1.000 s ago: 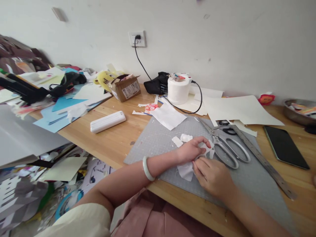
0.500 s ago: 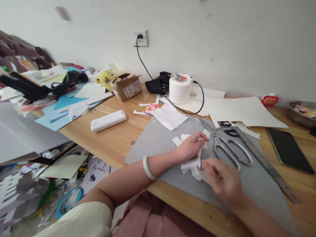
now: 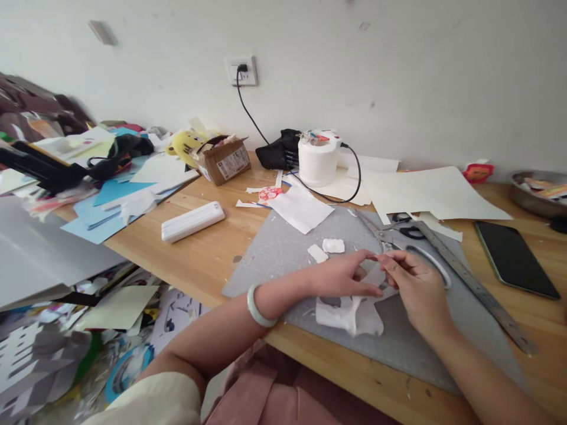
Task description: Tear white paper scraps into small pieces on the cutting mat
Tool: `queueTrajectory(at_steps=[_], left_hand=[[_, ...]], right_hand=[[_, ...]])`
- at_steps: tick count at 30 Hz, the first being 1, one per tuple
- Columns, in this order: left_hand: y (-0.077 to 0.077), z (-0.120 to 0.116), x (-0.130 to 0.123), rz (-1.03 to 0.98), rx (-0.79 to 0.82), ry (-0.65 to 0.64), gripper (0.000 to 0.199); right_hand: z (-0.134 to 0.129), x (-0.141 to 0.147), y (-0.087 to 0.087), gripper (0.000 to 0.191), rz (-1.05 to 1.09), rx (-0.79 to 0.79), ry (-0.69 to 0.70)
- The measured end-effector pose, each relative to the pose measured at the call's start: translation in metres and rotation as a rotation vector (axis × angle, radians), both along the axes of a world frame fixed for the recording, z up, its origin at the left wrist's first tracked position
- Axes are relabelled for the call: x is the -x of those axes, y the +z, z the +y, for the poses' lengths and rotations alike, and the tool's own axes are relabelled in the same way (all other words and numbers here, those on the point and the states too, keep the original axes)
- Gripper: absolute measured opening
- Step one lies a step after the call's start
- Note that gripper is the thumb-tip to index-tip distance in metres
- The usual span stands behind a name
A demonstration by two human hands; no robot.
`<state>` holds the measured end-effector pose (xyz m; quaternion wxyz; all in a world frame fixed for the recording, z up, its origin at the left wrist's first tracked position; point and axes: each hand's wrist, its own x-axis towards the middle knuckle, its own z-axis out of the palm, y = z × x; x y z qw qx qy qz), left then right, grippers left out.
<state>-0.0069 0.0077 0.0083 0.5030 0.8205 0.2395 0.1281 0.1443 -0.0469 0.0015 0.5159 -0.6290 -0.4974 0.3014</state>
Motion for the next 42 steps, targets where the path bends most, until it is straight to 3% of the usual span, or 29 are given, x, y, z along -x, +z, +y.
queueTrajectory(at_steps=[7, 10, 13, 16, 20, 31, 42], left_hand=[[0.007, 0.020, 0.017, 0.119, -0.459, 0.343, 0.044], [0.004, 0.033, 0.026, 0.268, -0.580, 0.342, 0.055], [-0.001, 0.041, 0.028, 0.350, -0.550, 0.292, 0.049], [-0.003, 0.043, 0.027, 0.329, -0.514, 0.277, 0.032], [-0.001, 0.042, 0.025, 0.284, -0.490, 0.280, 0.026], [-0.004, 0.023, 0.013, -0.071, -0.321, 0.216, 0.027], [-0.008, 0.017, 0.009, -0.139, -0.280, 0.190, 0.029]], right_hand=[[0.001, -0.005, 0.000, 0.027, -0.014, 0.023, -0.039], [0.002, -0.003, 0.000, 0.023, -0.013, 0.042, -0.016], [0.002, -0.001, 0.002, 0.023, -0.019, 0.061, 0.012], [0.002, 0.000, 0.003, 0.023, -0.021, 0.076, 0.028], [0.002, -0.001, 0.003, 0.026, -0.015, 0.084, 0.037], [0.006, 0.000, 0.003, 0.024, -0.094, 0.016, -0.044], [0.000, 0.001, 0.003, 0.013, -0.168, -0.120, 0.101]])
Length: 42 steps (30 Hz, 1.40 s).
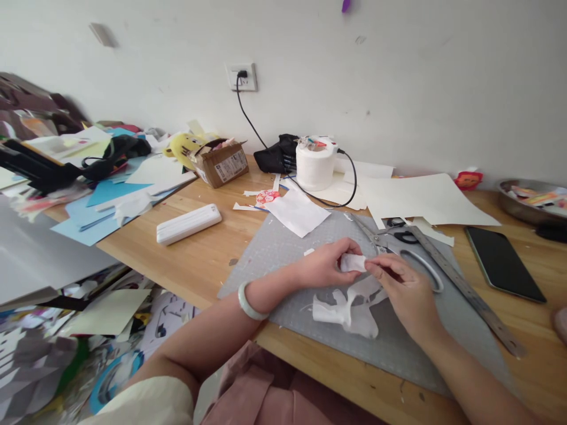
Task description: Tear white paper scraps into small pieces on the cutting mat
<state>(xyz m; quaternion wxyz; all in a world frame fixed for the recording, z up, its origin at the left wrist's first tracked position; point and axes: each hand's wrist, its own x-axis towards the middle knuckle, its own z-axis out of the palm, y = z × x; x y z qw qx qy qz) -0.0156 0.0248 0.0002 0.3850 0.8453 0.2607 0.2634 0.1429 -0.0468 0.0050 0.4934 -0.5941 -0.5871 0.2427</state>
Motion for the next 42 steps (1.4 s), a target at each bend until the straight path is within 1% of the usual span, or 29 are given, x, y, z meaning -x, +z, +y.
queueTrajectory(at_steps=[4, 6, 11, 15, 17, 20, 24, 25, 27, 29, 30, 32, 33, 34, 35, 36, 38, 39, 42], left_hand=[[-0.002, 0.000, -0.001, -0.012, 0.016, -0.008, 0.030], [-0.001, 0.000, -0.001, -0.001, 0.025, 0.001, 0.032], [0.002, -0.002, -0.001, 0.032, -0.001, -0.008, 0.030], [0.005, -0.006, 0.000, 0.062, -0.031, -0.097, 0.034], [0.005, -0.007, 0.000, 0.059, -0.021, -0.134, 0.037], [0.006, -0.008, -0.001, 0.060, -0.034, -0.124, 0.037], [0.005, -0.004, -0.001, 0.086, -0.086, -0.023, 0.030], [0.004, -0.002, -0.001, 0.109, -0.089, 0.030, 0.029], [-0.001, 0.002, -0.001, 0.173, -0.084, 0.175, 0.030], [-0.006, 0.005, 0.000, 0.232, -0.075, 0.326, 0.042], [-0.008, 0.007, 0.000, 0.248, -0.077, 0.387, 0.050], [-0.011, 0.008, 0.000, 0.242, -0.097, 0.457, 0.063], [-0.011, 0.008, 0.000, 0.221, -0.110, 0.476, 0.065], [-0.011, 0.008, -0.001, 0.184, -0.120, 0.483, 0.063], [-0.009, 0.008, -0.001, 0.132, -0.121, 0.471, 0.059], [-0.008, 0.007, -0.001, 0.072, -0.103, 0.440, 0.051], [-0.004, 0.004, -0.002, -0.007, 0.004, 0.302, 0.030], [-0.003, 0.002, -0.003, -0.019, 0.080, 0.208, 0.025], [0.000, -0.006, -0.004, 0.001, 0.307, -0.036, 0.033]], right_hand=[[-0.001, 0.000, -0.003, 0.019, 0.029, -0.011, 0.036], [-0.001, 0.000, -0.003, 0.018, 0.059, 0.012, 0.036], [0.001, -0.001, -0.001, 0.018, 0.180, 0.171, 0.028], [0.006, -0.002, -0.004, 0.021, 0.259, 0.316, 0.091], [0.008, -0.001, -0.005, 0.020, 0.273, 0.360, 0.116], [0.009, 0.000, -0.007, 0.021, 0.278, 0.381, 0.120], [0.008, -0.001, -0.010, 0.024, 0.253, 0.372, 0.113], [0.008, -0.002, -0.010, 0.024, 0.234, 0.365, 0.106], [0.006, -0.005, -0.008, 0.021, 0.179, 0.346, 0.092], [0.004, -0.008, -0.002, 0.016, 0.116, 0.334, 0.114], [0.002, -0.009, 0.001, 0.016, 0.054, 0.329, 0.175], [0.000, -0.010, 0.009, 0.025, -0.140, 0.317, 0.363], [-0.001, -0.011, 0.012, 0.026, -0.257, 0.309, 0.457], [-0.001, -0.011, 0.014, 0.024, -0.367, 0.293, 0.525], [-0.001, -0.012, 0.014, 0.019, -0.452, 0.266, 0.552], [0.000, -0.013, 0.014, 0.015, -0.500, 0.231, 0.534], [0.002, -0.016, 0.010, 0.019, -0.534, 0.132, 0.399], [0.004, -0.017, 0.009, 0.020, -0.533, 0.081, 0.309], [0.006, -0.020, 0.006, 0.022, -0.513, 0.008, 0.084]])
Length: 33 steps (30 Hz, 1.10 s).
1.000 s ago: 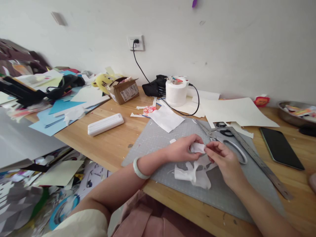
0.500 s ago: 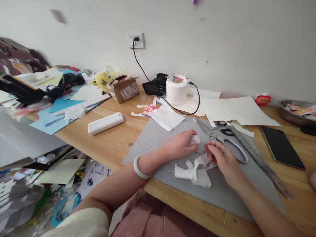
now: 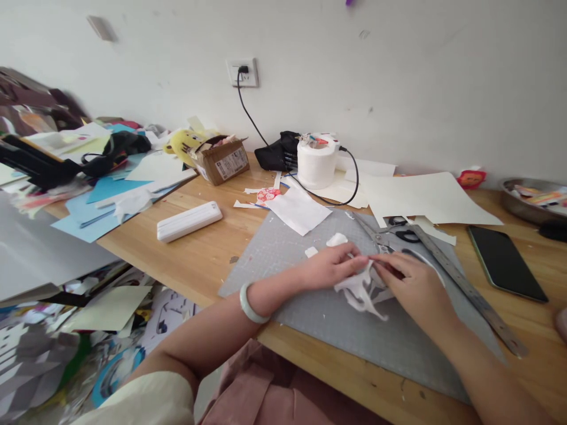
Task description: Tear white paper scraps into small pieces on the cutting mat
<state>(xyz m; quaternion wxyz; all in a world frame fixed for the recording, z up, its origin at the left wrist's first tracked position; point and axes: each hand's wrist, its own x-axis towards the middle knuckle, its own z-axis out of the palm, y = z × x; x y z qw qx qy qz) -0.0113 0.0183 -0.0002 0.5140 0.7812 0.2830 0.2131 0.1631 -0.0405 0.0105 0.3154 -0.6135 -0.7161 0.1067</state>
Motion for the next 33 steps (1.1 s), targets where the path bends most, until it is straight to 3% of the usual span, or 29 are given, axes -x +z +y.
queueTrajectory(at_steps=[4, 8, 14, 20, 33], left_hand=[[-0.002, -0.007, -0.005, -0.092, 0.242, -0.147, 0.033], [-0.005, -0.006, -0.008, -0.178, 0.338, -0.044, 0.031], [-0.004, -0.001, -0.007, -0.331, 0.372, 0.053, 0.051], [-0.002, 0.003, -0.004, -0.367, 0.361, 0.161, 0.021], [0.002, 0.004, -0.004, -0.492, 0.457, 0.414, 0.019]], right_hand=[[-0.001, 0.001, 0.001, 0.025, 0.028, -0.009, -0.125], [-0.003, 0.006, 0.001, 0.024, 0.111, -0.020, -0.196], [-0.003, 0.010, -0.004, 0.024, 0.171, 0.225, -0.021], [-0.002, 0.014, -0.008, 0.023, 0.155, 0.271, 0.033], [-0.012, 0.025, -0.006, 0.009, 0.125, 0.313, 0.195]])
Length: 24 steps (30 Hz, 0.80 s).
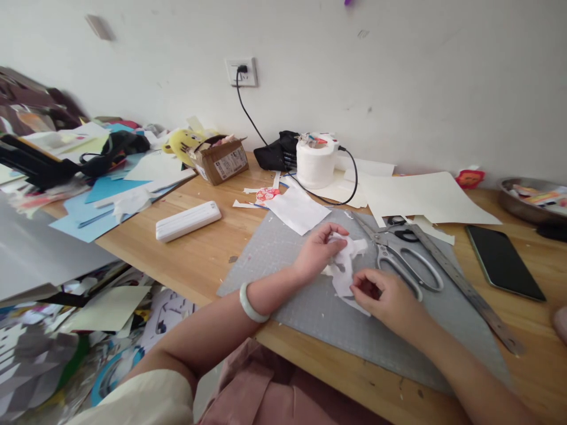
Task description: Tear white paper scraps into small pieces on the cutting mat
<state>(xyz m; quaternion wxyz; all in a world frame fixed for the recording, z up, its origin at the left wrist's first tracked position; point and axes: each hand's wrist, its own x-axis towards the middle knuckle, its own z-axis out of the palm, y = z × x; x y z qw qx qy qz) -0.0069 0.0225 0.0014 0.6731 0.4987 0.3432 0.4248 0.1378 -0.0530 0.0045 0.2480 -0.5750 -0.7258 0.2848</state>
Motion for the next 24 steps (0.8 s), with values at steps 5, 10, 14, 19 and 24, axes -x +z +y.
queueTrajectory(at_steps=[5, 10, 14, 19, 24], left_hand=[[0.001, 0.004, 0.001, -0.094, 0.026, 0.042, 0.031], [-0.002, 0.001, -0.002, -0.061, 0.025, -0.237, 0.053], [-0.002, -0.006, -0.001, 0.029, -0.068, -0.413, 0.065], [-0.001, -0.008, 0.001, 0.110, -0.168, -0.416, 0.064], [-0.005, -0.003, -0.001, 0.068, -0.113, -0.310, 0.045]], right_hand=[[-0.004, 0.002, 0.002, 0.012, 0.032, -0.013, 0.047], [-0.001, -0.004, 0.005, 0.018, 0.132, -0.181, -0.218], [0.006, -0.010, 0.002, 0.032, 0.329, -0.020, -0.282], [0.011, -0.012, -0.002, 0.020, 0.476, 0.144, -0.262], [0.013, -0.015, 0.000, 0.029, 0.605, 0.068, -0.396]])
